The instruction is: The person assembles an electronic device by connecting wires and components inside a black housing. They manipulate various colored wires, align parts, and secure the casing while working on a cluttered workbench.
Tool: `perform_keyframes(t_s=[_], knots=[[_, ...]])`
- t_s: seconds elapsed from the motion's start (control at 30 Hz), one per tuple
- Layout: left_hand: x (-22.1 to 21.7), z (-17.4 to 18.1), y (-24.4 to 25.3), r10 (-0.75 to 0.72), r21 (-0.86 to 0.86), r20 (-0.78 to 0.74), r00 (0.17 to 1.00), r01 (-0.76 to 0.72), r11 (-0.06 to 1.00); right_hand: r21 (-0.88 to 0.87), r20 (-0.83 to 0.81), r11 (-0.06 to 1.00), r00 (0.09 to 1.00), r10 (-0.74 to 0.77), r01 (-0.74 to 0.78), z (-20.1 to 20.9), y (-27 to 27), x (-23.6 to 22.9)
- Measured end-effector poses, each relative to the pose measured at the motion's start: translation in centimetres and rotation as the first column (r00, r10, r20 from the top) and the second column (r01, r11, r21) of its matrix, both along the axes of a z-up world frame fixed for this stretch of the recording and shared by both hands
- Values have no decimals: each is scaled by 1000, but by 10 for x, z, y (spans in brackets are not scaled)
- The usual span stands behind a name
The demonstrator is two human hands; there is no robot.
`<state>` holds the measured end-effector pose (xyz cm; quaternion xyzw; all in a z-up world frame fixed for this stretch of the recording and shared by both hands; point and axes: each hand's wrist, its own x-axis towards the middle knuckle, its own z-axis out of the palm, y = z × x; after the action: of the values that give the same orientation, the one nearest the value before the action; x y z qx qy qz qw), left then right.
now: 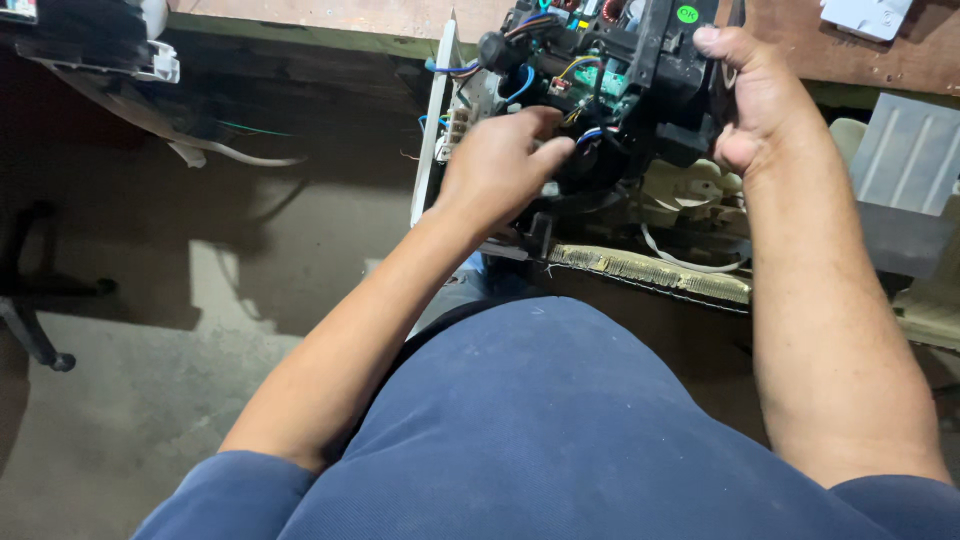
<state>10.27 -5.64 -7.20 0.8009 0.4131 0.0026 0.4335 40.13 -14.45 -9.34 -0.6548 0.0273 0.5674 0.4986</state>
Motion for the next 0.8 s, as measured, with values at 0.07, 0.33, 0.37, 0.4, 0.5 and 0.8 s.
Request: perform_keyframes(t_s=[0.07,0.33,0.37,0.4,0.5,0.8], knots=[[-17,22,5,41,154,72,997,-52,987,21,-5,1000,1000,-5,5,0,-2,-5],[-28,33,70,161,258,147,976,-195,946,106,-27,994,999,18,-15,-12,-18,-11],[-23,22,79,145,242,180,973,-187,952,143,2,989,999,-37,37,-19,-22,-9],[-17,11,89,128,229,214,968,-177,957,183,29,979,995,-93,86,-27,-25,-8],[-7,4,103,28,296,208,978,-90,951,223,46,969,992,-116,103,-23,-30,-17],[6,-26,115,-37,366,106,994,-5,931,142,101,988,993,54,-68,0,-47,-28]])
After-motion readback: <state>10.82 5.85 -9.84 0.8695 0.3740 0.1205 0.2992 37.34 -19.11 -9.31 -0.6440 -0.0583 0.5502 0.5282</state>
